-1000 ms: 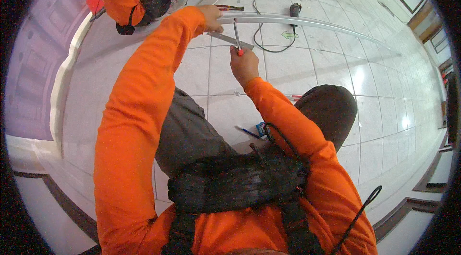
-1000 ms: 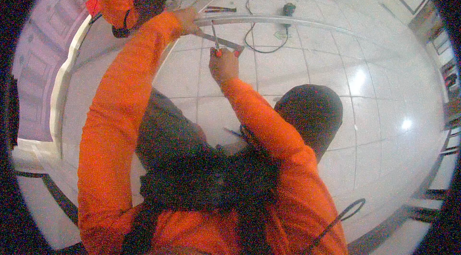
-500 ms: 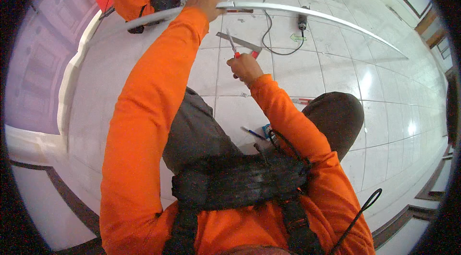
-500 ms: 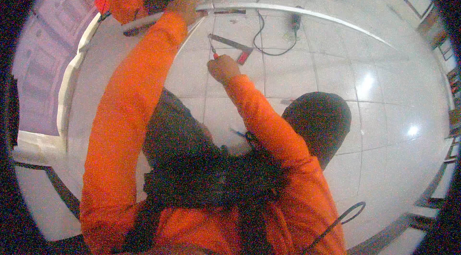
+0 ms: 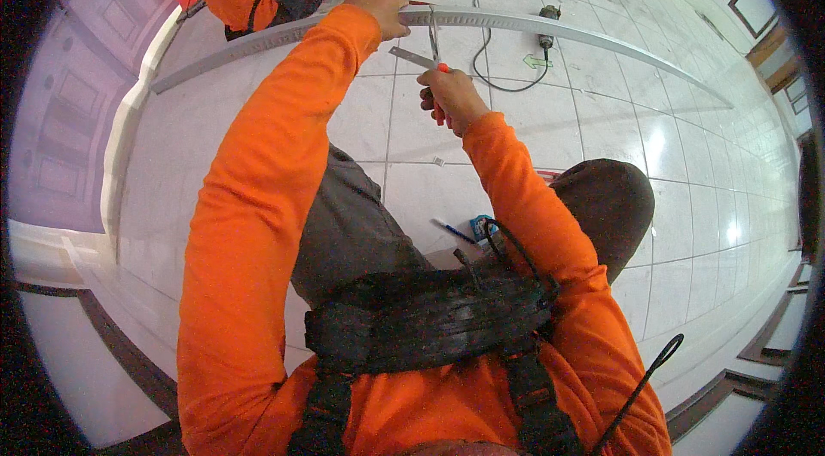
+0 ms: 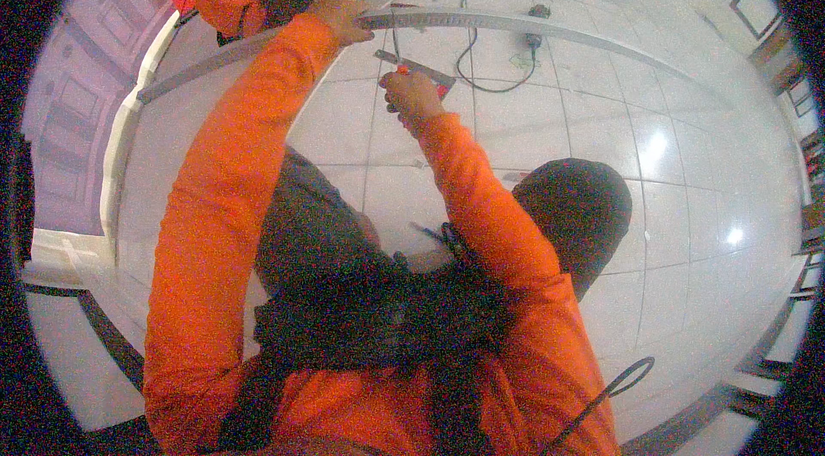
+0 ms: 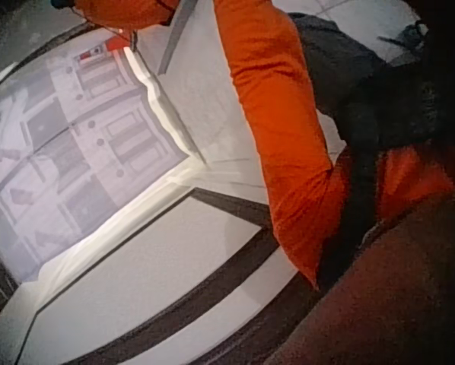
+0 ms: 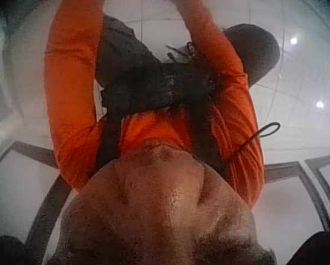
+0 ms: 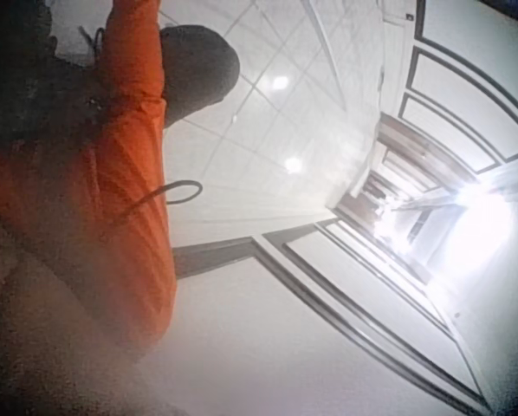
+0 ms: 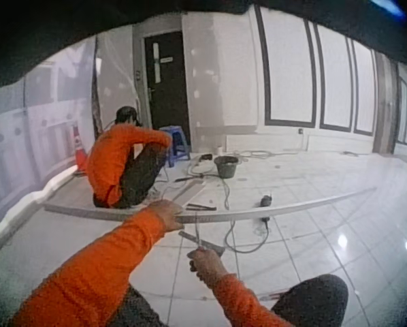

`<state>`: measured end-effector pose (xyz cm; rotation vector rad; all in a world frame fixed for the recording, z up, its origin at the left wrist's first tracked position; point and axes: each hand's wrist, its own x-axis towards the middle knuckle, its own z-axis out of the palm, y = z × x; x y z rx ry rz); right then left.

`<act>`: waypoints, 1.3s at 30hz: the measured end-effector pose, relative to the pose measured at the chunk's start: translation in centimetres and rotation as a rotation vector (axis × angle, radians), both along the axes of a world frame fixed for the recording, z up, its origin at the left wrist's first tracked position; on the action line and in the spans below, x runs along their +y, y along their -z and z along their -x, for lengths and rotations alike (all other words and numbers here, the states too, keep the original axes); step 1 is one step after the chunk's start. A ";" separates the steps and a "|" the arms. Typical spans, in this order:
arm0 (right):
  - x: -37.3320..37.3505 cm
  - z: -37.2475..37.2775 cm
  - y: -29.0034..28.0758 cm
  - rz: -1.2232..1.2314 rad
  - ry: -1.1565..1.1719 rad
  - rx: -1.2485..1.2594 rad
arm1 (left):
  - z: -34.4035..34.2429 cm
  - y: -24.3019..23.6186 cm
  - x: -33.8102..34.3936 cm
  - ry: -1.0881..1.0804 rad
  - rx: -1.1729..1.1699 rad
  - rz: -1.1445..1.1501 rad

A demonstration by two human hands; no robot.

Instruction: The person uses shears to cut notches into a metal strip while sitting on a floor. They measure the metal strip with a measuring tape and continue cutting sections of the metal with the shears.

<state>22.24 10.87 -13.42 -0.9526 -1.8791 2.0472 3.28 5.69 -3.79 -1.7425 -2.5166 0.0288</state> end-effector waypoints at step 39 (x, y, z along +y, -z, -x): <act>-3.9 5.7 5.0 -0.576 0.263 0.162 | -3.2 -1.2 -7.0 0.001 0.154 -0.240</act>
